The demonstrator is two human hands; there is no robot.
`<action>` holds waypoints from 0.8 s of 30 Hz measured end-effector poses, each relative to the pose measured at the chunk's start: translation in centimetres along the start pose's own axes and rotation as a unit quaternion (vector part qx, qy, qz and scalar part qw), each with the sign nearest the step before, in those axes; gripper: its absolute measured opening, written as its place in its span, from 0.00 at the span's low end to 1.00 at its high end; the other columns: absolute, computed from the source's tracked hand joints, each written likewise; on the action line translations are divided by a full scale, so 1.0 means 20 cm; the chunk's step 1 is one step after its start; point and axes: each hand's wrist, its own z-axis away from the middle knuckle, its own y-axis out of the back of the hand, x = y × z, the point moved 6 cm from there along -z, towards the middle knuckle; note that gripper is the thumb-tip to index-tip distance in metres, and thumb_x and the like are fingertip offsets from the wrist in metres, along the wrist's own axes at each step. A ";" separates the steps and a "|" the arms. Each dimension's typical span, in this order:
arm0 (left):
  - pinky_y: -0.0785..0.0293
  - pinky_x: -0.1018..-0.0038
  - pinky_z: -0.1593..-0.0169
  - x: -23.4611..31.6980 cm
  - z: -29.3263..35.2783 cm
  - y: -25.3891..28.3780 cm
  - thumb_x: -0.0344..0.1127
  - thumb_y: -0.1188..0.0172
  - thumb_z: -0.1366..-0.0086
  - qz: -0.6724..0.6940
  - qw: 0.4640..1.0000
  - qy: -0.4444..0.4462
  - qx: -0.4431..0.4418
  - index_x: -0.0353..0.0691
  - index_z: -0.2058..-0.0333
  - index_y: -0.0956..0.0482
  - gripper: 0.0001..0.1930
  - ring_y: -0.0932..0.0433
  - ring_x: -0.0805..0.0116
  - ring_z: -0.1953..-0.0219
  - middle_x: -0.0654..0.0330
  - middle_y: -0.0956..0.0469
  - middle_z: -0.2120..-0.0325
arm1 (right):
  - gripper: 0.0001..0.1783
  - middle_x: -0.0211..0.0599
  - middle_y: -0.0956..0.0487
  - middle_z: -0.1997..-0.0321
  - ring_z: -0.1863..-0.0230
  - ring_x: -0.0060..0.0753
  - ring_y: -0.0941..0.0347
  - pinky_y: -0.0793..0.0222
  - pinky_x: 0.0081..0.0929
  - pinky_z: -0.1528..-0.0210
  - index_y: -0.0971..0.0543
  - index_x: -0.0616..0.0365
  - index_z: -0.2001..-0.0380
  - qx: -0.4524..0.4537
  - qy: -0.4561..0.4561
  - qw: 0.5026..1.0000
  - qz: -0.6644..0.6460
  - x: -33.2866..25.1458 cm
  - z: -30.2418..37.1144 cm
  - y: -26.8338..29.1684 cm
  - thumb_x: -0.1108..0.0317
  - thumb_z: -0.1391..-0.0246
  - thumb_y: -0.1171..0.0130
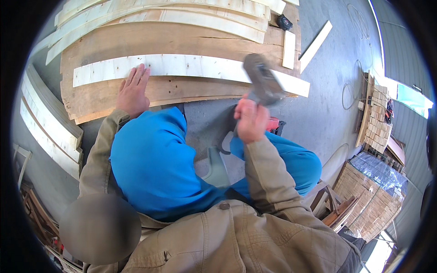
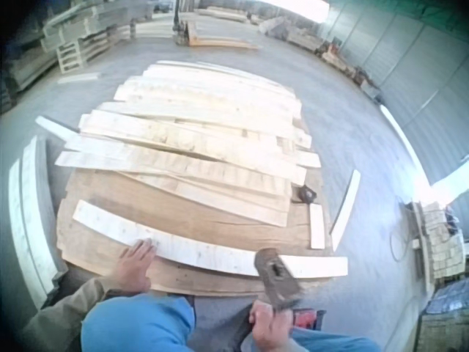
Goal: The person uses a nail gun to fasten thin wooden planks together, then stacks the assembled pieces. The person also uses a hammer to tap planks into alignment and repeatedly picks up, inspects, and restacks planks on the floor.
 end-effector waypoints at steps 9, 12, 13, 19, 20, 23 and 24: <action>0.46 0.51 0.25 0.00 0.00 -0.02 0.26 0.42 0.45 -0.007 1.000 -0.002 0.003 0.46 0.27 0.41 0.44 0.49 0.52 0.22 0.56 0.48 0.23 | 0.20 0.29 0.26 0.78 0.80 0.19 0.33 0.36 0.24 0.78 0.28 0.60 0.67 0.001 -0.060 0.997 0.052 0.16 -0.09 0.03 0.52 0.29 0.45; 0.47 0.52 0.25 0.00 0.00 -0.03 0.26 0.42 0.46 -0.011 1.000 0.009 -0.008 0.45 0.26 0.41 0.45 0.50 0.51 0.22 0.56 0.48 0.23 | 0.19 0.34 0.25 0.76 0.77 0.26 0.30 0.33 0.28 0.74 0.28 0.62 0.63 0.016 -0.021 1.000 -0.013 -0.01 -0.03 0.09 0.54 0.29 0.45; 0.47 0.52 0.25 0.00 0.00 -0.03 0.26 0.42 0.46 -0.014 1.000 0.009 -0.011 0.45 0.26 0.41 0.45 0.50 0.51 0.22 0.56 0.48 0.23 | 0.19 0.40 0.23 0.75 0.75 0.35 0.27 0.31 0.33 0.71 0.27 0.63 0.61 0.013 -0.014 1.000 -0.019 -0.04 -0.02 0.09 0.55 0.30 0.44; 0.46 0.55 0.25 0.02 0.01 0.00 0.25 0.43 0.46 -0.007 1.000 0.003 -0.004 0.44 0.27 0.41 0.44 0.50 0.51 0.22 0.55 0.48 0.23 | 0.21 0.57 0.20 0.71 0.67 0.65 0.22 0.27 0.48 0.63 0.26 0.64 0.62 -0.034 -0.083 0.974 0.206 0.16 -0.09 -0.09 0.53 0.32 0.42; 0.46 0.56 0.25 0.01 0.00 0.01 0.25 0.43 0.46 -0.005 1.000 0.002 -0.003 0.44 0.27 0.41 0.44 0.50 0.51 0.22 0.55 0.48 0.23 | 0.22 0.59 0.20 0.70 0.65 0.69 0.22 0.27 0.50 0.62 0.26 0.65 0.62 -0.051 -0.136 0.950 0.277 0.22 -0.09 -0.10 0.52 0.32 0.42; 0.46 0.55 0.25 0.01 0.00 -0.01 0.24 0.43 0.46 0.002 1.000 -0.001 0.007 0.44 0.27 0.40 0.44 0.50 0.51 0.22 0.55 0.47 0.23 | 0.23 0.61 0.21 0.72 0.66 0.71 0.24 0.30 0.53 0.63 0.27 0.64 0.66 -0.039 -0.135 0.978 0.158 0.19 -0.07 -0.04 0.51 0.31 0.43; 0.46 0.55 0.25 0.01 0.00 -0.01 0.24 0.43 0.46 0.005 1.000 0.002 0.010 0.44 0.27 0.40 0.44 0.50 0.51 0.22 0.56 0.47 0.23 | 0.23 0.61 0.21 0.72 0.66 0.71 0.25 0.30 0.53 0.63 0.28 0.64 0.67 -0.024 -0.121 0.982 0.142 0.16 -0.09 -0.01 0.51 0.31 0.43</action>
